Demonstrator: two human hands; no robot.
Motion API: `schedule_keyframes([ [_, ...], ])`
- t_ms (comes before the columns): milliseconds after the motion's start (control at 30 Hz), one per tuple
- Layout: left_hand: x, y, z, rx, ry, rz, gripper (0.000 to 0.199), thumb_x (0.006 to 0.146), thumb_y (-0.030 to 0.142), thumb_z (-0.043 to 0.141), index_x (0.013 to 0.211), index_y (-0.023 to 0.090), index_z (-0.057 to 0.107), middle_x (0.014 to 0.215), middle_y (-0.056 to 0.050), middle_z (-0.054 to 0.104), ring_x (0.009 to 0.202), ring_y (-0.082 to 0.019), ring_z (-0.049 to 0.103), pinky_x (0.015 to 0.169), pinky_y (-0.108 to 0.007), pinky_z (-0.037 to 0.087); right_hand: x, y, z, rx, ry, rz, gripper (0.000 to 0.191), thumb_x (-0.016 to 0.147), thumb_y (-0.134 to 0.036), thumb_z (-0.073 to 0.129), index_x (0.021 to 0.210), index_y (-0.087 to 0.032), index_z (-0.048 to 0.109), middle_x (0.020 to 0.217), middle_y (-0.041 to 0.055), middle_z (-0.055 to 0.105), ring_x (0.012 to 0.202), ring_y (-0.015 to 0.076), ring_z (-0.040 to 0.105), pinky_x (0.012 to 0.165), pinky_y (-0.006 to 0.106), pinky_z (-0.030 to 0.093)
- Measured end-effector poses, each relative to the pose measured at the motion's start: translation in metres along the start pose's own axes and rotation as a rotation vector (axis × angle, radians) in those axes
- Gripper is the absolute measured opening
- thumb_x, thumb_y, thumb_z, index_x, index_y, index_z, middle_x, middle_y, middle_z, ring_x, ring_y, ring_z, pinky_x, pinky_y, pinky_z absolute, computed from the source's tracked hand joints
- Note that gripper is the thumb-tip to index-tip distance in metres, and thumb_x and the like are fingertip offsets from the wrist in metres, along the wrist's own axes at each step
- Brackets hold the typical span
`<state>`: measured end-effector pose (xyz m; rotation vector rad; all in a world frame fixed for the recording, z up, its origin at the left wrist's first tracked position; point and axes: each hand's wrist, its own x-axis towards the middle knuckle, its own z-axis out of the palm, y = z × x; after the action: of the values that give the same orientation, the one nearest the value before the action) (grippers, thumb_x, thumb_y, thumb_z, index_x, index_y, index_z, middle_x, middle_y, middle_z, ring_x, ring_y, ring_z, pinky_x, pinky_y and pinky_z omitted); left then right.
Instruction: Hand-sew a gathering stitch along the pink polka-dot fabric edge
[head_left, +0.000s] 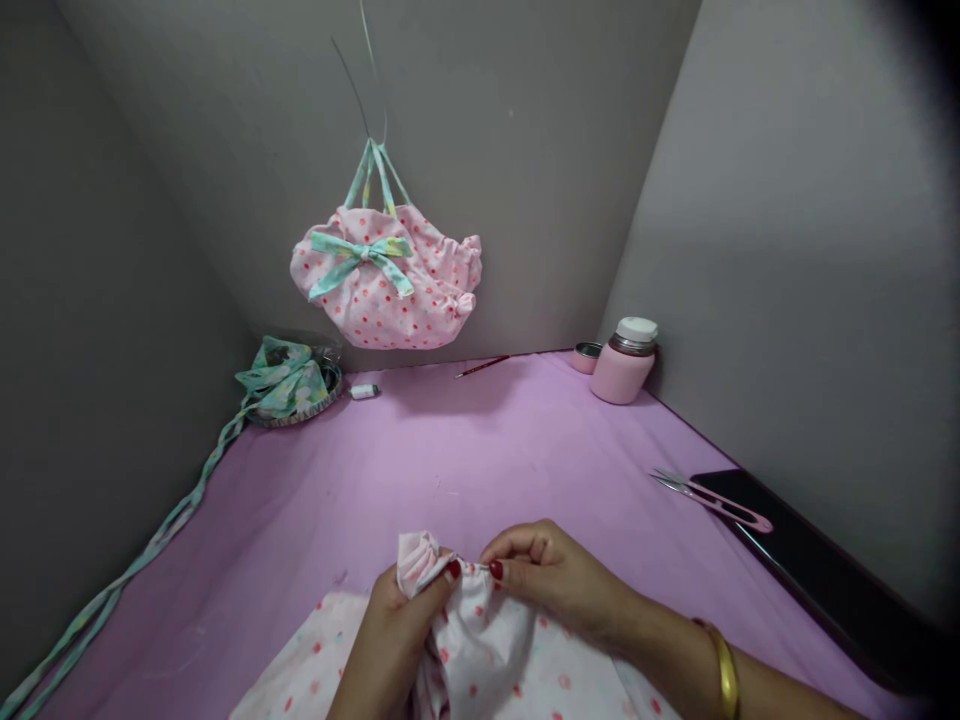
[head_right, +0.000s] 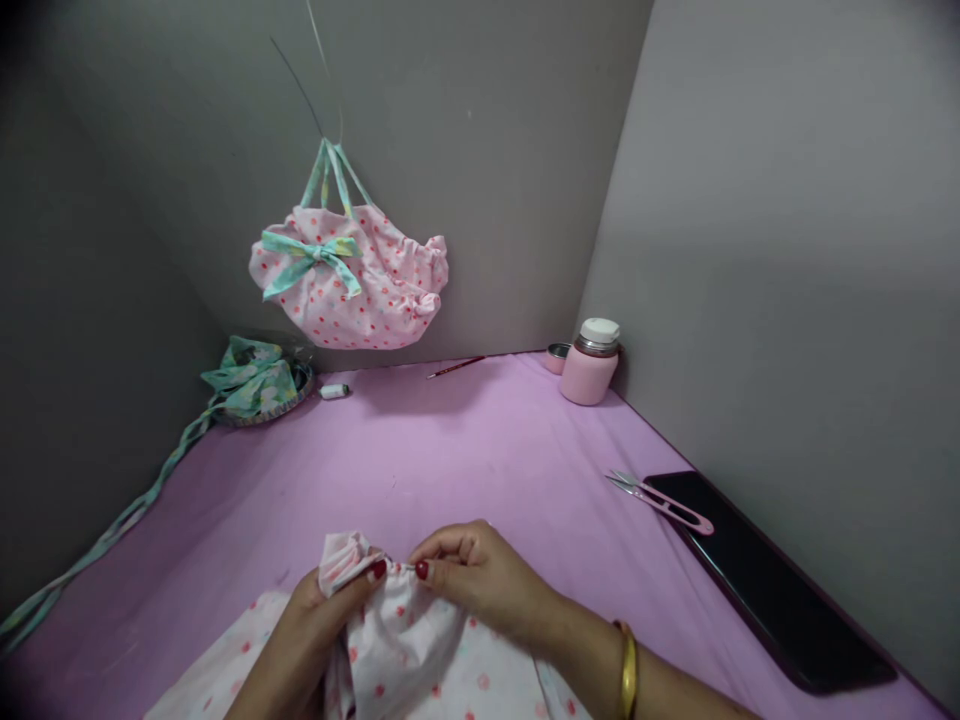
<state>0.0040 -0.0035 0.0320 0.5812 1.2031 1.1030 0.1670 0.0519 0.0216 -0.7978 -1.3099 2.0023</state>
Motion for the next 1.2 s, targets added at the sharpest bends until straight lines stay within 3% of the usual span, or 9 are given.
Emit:
schedule_keyframes([
  [300, 0.001, -0.005, 0.001, -0.071, -0.035, -0.009, 0.022, 0.062, 0.03, 0.074, 0.067, 0.015, 0.059, 0.062, 0.001, 0.053, 0.059, -0.01, 0.049, 0.059, -0.02, 0.039, 0.002, 0.01, 0.001, 0.118, -0.003, 0.01, 0.02, 0.069, -0.029, 0.073, 0.079, -0.012, 0.068, 0.067, 0.0019, 0.065, 0.059, 0.008, 0.057, 0.058, 0.019, 0.04],
  [500, 0.006, -0.01, -0.001, -0.075, 0.008, 0.016, 0.024, 0.063, 0.032, 0.075, 0.066, 0.015, 0.059, 0.062, 0.001, 0.052, 0.059, -0.011, 0.049, 0.058, -0.02, 0.041, -0.001, 0.008, 0.003, 0.052, 0.04, -0.021, 0.019, 0.071, -0.029, 0.072, 0.077, -0.012, 0.067, 0.067, -0.0002, 0.062, 0.059, 0.0052, 0.052, 0.057, 0.016, 0.036],
  [800, 0.01, -0.015, -0.005, 0.002, 0.079, 0.092, 0.03, 0.061, 0.037, 0.075, 0.066, 0.016, 0.055, 0.061, 0.001, 0.052, 0.059, -0.012, 0.048, 0.057, -0.022, 0.039, 0.0, 0.006, 0.001, -0.035, 0.046, -0.041, 0.021, 0.072, -0.032, 0.069, 0.077, -0.012, 0.066, 0.068, 0.0018, 0.063, 0.059, 0.0079, 0.053, 0.059, 0.02, 0.038],
  [1033, 0.006, -0.007, -0.002, 0.218, 0.122, 0.2, 0.031, 0.063, 0.039, 0.071, 0.06, 0.015, 0.052, 0.059, 0.001, 0.047, 0.057, -0.013, 0.043, 0.053, -0.022, 0.036, -0.003, -0.003, 0.005, -0.241, 0.067, -0.084, 0.017, 0.079, -0.028, 0.06, 0.081, -0.013, 0.068, 0.069, 0.0029, 0.064, 0.062, 0.0106, 0.055, 0.059, 0.021, 0.039],
  [1200, 0.003, -0.006, -0.003, 0.338, 0.104, 0.297, 0.023, 0.068, 0.037, 0.067, 0.063, 0.015, 0.06, 0.061, -0.001, 0.054, 0.059, -0.014, 0.045, 0.056, -0.023, 0.039, -0.005, -0.005, 0.009, -0.541, 0.134, -0.145, 0.018, 0.08, -0.023, 0.054, 0.082, -0.014, 0.07, 0.069, 0.0035, 0.065, 0.062, 0.0125, 0.055, 0.056, 0.021, 0.039],
])
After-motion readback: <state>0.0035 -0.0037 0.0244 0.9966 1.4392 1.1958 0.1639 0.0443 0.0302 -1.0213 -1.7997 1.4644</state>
